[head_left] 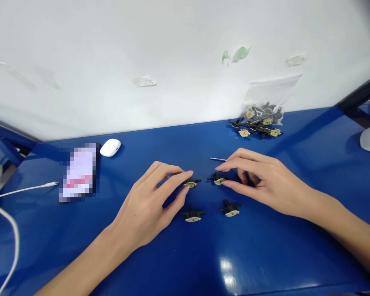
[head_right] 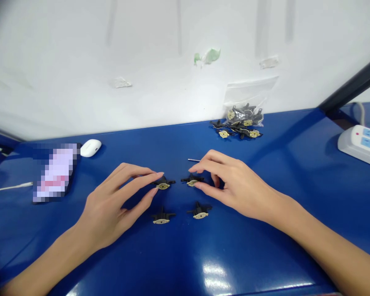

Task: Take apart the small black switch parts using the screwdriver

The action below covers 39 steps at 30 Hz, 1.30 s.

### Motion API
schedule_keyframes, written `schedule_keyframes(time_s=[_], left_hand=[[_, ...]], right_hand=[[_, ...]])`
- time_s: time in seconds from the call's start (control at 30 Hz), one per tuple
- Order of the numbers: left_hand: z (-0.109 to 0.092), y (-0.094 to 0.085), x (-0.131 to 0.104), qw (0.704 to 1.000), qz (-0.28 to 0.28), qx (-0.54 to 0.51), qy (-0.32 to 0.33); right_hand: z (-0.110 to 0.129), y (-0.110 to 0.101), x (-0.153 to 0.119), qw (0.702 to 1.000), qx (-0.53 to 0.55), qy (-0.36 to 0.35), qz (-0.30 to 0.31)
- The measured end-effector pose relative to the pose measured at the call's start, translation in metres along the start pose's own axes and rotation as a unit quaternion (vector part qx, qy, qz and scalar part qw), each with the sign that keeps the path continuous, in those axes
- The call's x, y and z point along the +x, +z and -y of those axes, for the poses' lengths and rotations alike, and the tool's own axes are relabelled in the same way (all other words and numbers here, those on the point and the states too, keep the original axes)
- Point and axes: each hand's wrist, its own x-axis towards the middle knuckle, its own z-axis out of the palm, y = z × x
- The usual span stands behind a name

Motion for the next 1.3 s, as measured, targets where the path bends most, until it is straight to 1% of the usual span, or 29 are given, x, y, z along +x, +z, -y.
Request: schedule_keyframes(time_s=[0.1, 0.27, 0.4, 0.5, 0.63, 0.7, 0.8, 0.9, 0.97, 1.0, 1.07, 1.13, 1.2, 1.27, 1.3], left_hand=[[-0.001, -0.001, -0.001, 1.000, -0.002, -0.001, 0.003], [-0.001, 0.000, -0.001, 1.000, 0.002, -0.004, 0.008], [-0.001, 0.000, 0.000, 1.000, 0.000, 0.000, 0.006], [-0.001, 0.000, 0.001, 1.000, -0.004, 0.001, 0.008], [-0.003, 0.000, 0.001, 1.000, -0.012, -0.005, 0.010], [-0.004, -0.001, 0.001, 1.000, -0.012, -0.006, 0.010], [-0.007, -0.003, 0.002, 1.000, -0.013, -0.010, 0.019], [-0.011, -0.004, 0.001, 0.999, -0.017, -0.026, 0.039], [-0.016, -0.004, -0.001, 0.997, -0.020, -0.045, 0.052], [-0.019, -0.003, -0.002, 0.996, -0.020, -0.055, 0.061], [-0.028, 0.000, -0.005, 0.994, -0.007, -0.068, 0.086], [-0.037, 0.002, -0.007, 0.991, 0.005, -0.071, 0.109], [-0.045, 0.003, -0.008, 0.992, -0.007, -0.086, 0.088], [-0.048, 0.003, -0.009, 0.991, -0.022, -0.117, 0.065], [-0.048, 0.003, -0.009, 0.989, -0.021, -0.133, 0.056]], right_hand=[[0.004, -0.007, -0.001, 1.000, 0.019, 0.000, -0.008], [0.011, -0.013, -0.002, 0.998, 0.045, -0.014, 0.039], [0.010, -0.012, -0.001, 0.997, 0.046, -0.004, 0.063], [0.010, -0.014, -0.001, 0.994, 0.051, 0.000, 0.101], [0.010, -0.016, -0.003, 0.984, 0.053, 0.014, 0.171], [0.009, -0.016, -0.004, 0.979, 0.053, 0.021, 0.196], [0.007, -0.015, -0.004, 0.974, 0.054, 0.031, 0.219], [0.007, -0.013, -0.005, 0.970, 0.068, 0.038, 0.229], [0.010, -0.009, -0.005, 0.972, 0.086, 0.027, 0.216], [0.014, -0.007, -0.005, 0.976, 0.098, 0.015, 0.195], [0.023, 0.000, -0.005, 0.983, 0.131, -0.009, 0.125], [0.034, 0.007, -0.007, 0.982, 0.182, -0.004, 0.053], [0.042, 0.013, -0.009, 0.969, 0.242, 0.022, 0.035], [0.047, 0.018, -0.010, 0.952, 0.298, 0.049, 0.042], [0.049, 0.020, -0.011, 0.944, 0.321, 0.058, 0.045]])
